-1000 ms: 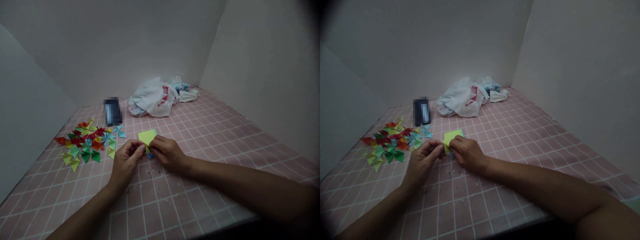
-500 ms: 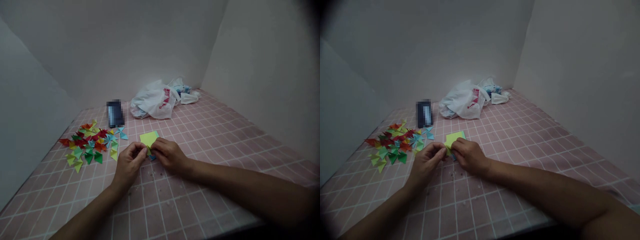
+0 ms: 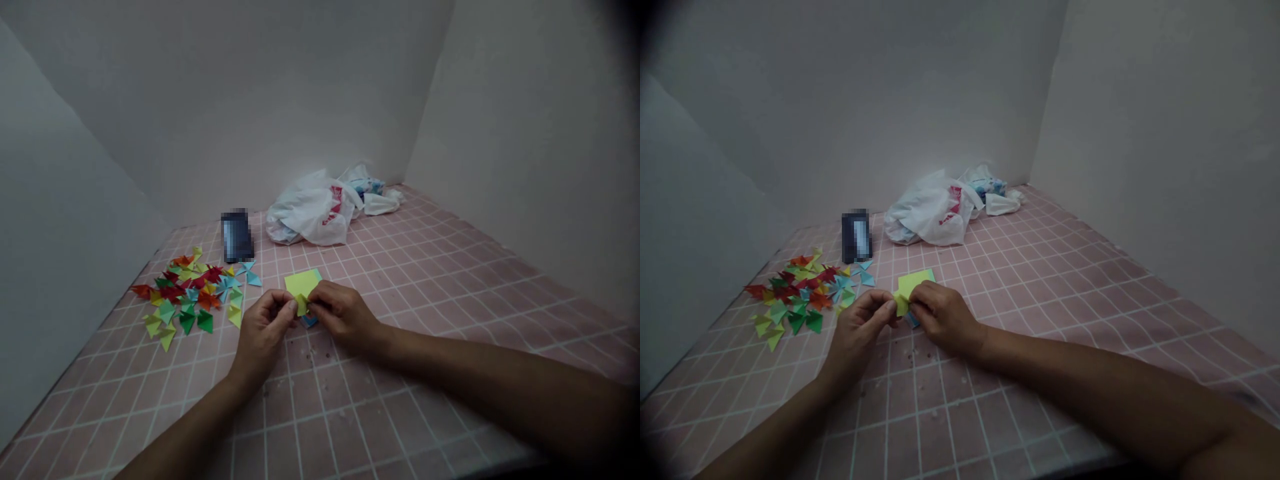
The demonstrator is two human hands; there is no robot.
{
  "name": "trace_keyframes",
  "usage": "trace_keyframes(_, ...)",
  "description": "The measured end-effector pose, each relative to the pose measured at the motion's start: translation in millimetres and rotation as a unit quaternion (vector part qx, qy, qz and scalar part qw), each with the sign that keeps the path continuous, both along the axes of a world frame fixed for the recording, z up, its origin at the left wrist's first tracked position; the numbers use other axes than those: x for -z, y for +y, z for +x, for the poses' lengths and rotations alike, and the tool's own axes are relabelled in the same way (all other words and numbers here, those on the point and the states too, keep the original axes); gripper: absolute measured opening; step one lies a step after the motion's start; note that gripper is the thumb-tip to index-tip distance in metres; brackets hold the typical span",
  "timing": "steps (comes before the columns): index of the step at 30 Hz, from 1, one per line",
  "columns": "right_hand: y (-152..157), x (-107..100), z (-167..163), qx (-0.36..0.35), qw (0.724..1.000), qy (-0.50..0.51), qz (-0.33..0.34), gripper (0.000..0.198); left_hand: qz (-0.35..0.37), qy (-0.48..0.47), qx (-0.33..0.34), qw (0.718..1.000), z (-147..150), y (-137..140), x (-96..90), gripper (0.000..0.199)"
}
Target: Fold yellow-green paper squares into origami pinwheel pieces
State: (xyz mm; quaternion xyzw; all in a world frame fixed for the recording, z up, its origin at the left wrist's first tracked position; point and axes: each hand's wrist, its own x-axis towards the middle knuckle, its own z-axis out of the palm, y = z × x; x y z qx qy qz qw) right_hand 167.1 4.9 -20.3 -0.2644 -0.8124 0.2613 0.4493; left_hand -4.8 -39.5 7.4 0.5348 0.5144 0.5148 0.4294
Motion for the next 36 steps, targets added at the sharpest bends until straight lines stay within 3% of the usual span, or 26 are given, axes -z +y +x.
trace_keyframes(12,-1.6,-4.0,-1.7,0.04,0.996,0.049,-0.058,0.016,-0.008,-0.04,-0.067,0.997,2.4,-0.1,-0.6,0.018)
trace_keyframes(20,-0.1,-5.6,-0.7,0.051,0.995,0.082,-0.037,0.012,-0.091,-0.132,-0.074,0.984,1.0,2.2,3.5,0.019)
trace_keyframes(25,0.6,-2.5,-1.4,0.032,0.998,0.053,-0.004,0.014,-0.04,-0.065,-0.06,0.995,0.1,2.5,3.3,0.019)
trace_keyframes(29,0.7,-2.3,-1.0,0.029,0.998,0.05,-0.02,0.013,0.027,-0.009,-0.025,0.999,-1.2,0.1,2.1,0.026)
trace_keyframes(32,0.8,-4.9,-0.2,0.031,0.996,0.064,-0.058,0.011,0.068,0.1,0.007,0.993,-4.6,-0.8,1.6,0.014)
trace_keyframes(36,1.5,-7.1,-1.0,0.01,0.979,0.115,-0.167,0.009,0.11,0.171,0.015,0.979,-10.1,2.6,2.8,0.012)
